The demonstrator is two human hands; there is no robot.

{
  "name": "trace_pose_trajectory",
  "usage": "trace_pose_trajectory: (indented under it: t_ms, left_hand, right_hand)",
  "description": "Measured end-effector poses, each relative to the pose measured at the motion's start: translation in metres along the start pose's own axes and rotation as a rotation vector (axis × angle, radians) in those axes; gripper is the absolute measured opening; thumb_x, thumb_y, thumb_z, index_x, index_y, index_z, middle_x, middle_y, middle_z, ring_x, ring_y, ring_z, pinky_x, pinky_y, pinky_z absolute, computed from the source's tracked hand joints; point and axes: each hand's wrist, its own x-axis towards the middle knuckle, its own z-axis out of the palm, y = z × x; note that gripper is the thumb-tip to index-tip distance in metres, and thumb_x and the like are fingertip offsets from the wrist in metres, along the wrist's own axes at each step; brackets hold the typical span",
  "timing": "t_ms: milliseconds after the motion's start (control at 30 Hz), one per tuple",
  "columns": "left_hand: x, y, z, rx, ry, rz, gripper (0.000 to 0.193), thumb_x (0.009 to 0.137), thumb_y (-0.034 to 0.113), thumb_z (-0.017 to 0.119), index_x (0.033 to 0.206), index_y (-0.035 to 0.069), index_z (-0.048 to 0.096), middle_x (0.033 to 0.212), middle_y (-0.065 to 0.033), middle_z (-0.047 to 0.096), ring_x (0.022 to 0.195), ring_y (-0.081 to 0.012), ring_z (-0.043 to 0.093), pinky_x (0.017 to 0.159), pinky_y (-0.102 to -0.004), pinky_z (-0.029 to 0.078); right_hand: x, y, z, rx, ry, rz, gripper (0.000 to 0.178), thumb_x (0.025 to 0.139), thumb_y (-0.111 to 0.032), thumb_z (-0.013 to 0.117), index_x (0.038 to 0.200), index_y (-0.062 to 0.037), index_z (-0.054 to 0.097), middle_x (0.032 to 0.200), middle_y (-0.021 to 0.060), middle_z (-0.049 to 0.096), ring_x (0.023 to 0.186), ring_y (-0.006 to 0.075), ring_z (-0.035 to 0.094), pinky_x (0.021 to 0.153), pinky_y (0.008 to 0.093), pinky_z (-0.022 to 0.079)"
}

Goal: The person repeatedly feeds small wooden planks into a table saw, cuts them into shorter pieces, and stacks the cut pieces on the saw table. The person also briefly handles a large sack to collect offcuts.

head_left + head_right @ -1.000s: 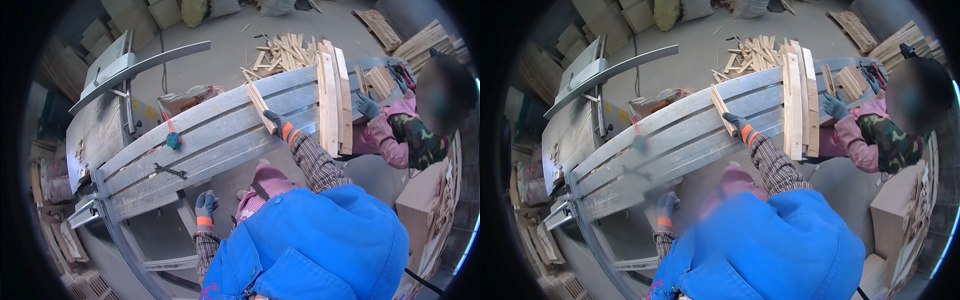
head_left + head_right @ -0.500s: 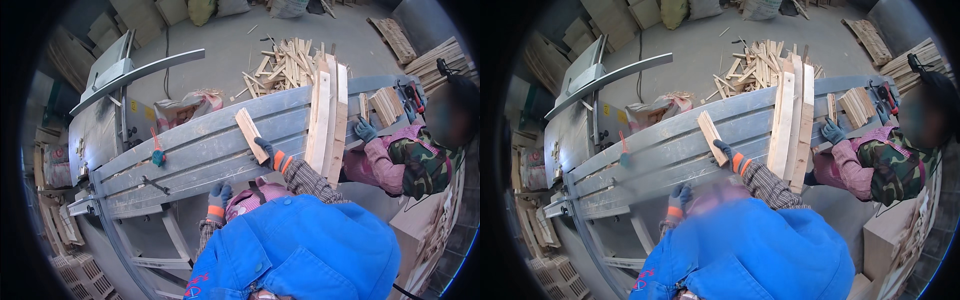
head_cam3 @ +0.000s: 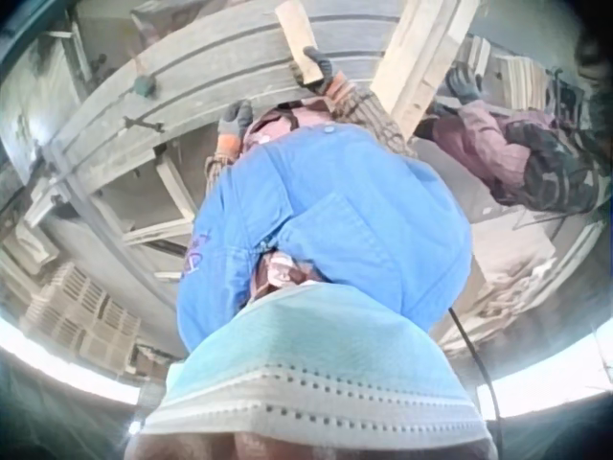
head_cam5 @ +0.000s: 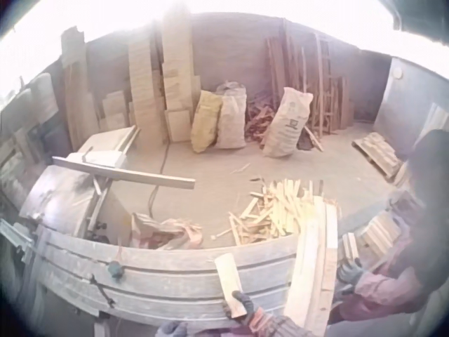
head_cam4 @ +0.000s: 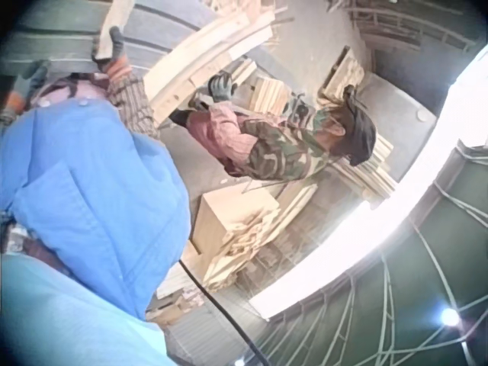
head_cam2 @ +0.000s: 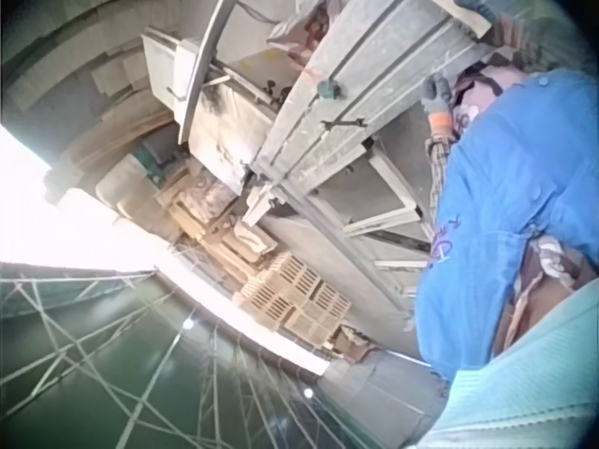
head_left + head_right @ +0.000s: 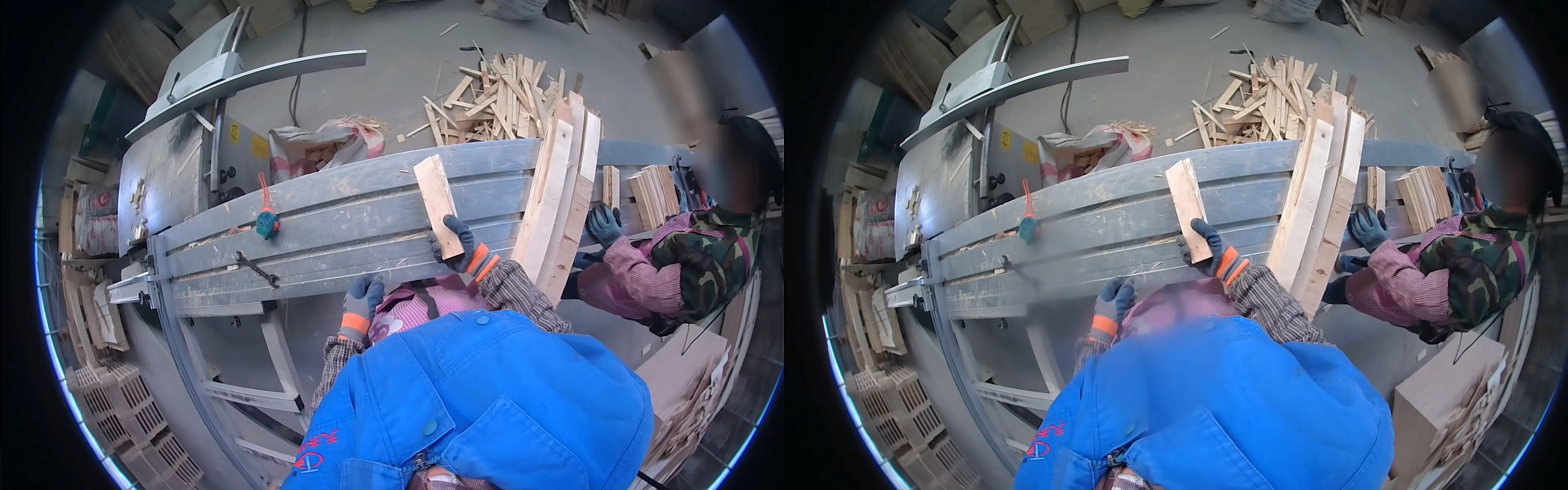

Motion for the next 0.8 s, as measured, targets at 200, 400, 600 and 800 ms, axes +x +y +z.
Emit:
trace_pose_trajectory:
  t_ms: [200, 400, 600, 800]
  left_hand:
    - [-0.008, -0.002, -0.011, -0.024, 0.065, -0.006, 0.038, 0.092, 0.033, 0.063, 0.112, 0.0, 0.063, 0.095, -0.0123, 0.067, 0.083, -0.0176, 0.064, 0.076, -0.0304, 0.053]
    - [-0.011, 0.017, -0.002, 0.061, -0.037, 0.01, 0.037, 0.093, 0.034, 0.062, 0.105, 0.0, 0.065, 0.09, -0.011, 0.065, 0.081, -0.0177, 0.063, 0.076, -0.0305, 0.052]
    - [0.016, 0.002, 0.04, 0.215, -0.297, 0.091, 0.041, 0.089, 0.026, 0.068, 0.117, -0.002, 0.063, 0.105, -0.0119, 0.068, 0.091, -0.0176, 0.063, 0.082, -0.0302, 0.051]
    - [0.044, 0.021, 0.171, 0.316, -0.801, -0.087, 0.04, 0.086, 0.031, 0.07, 0.113, 0.004, 0.06, 0.093, -0.0048, 0.062, 0.082, -0.0128, 0.058, 0.071, -0.0287, 0.049]
  right_hand:
    - [0.021, -0.002, -0.001, -1.316, 0.562, -0.513, 0.079, 0.07, -0.045, 0.08, 0.126, 0.0022, 0.051, 0.104, 0.0184, 0.064, 0.096, 0.0362, 0.062, 0.085, 0.0419, 0.05]
    - [0.007, -0.008, -0.006, -1.7, 0.708, -0.777, 0.081, 0.071, -0.046, 0.078, 0.133, -0.0021, 0.05, 0.132, 0.0254, 0.049, 0.122, 0.0405, 0.047, 0.105, 0.0429, 0.038]
    - [-0.099, -0.061, -0.056, -1.422, 0.971, -1.284, 0.049, 0.074, -0.024, 0.083, 0.114, -0.0025, 0.062, 0.111, 0.0129, 0.064, 0.101, 0.0273, 0.061, 0.09, 0.035, 0.048]
    - [-0.216, -0.105, -0.268, -0.935, 1.375, -0.893, 0.043, 0.078, -0.029, 0.081, 0.105, -0.0003, 0.064, 0.096, 0.0118, 0.068, 0.087, 0.0257, 0.066, 0.078, 0.0364, 0.053]
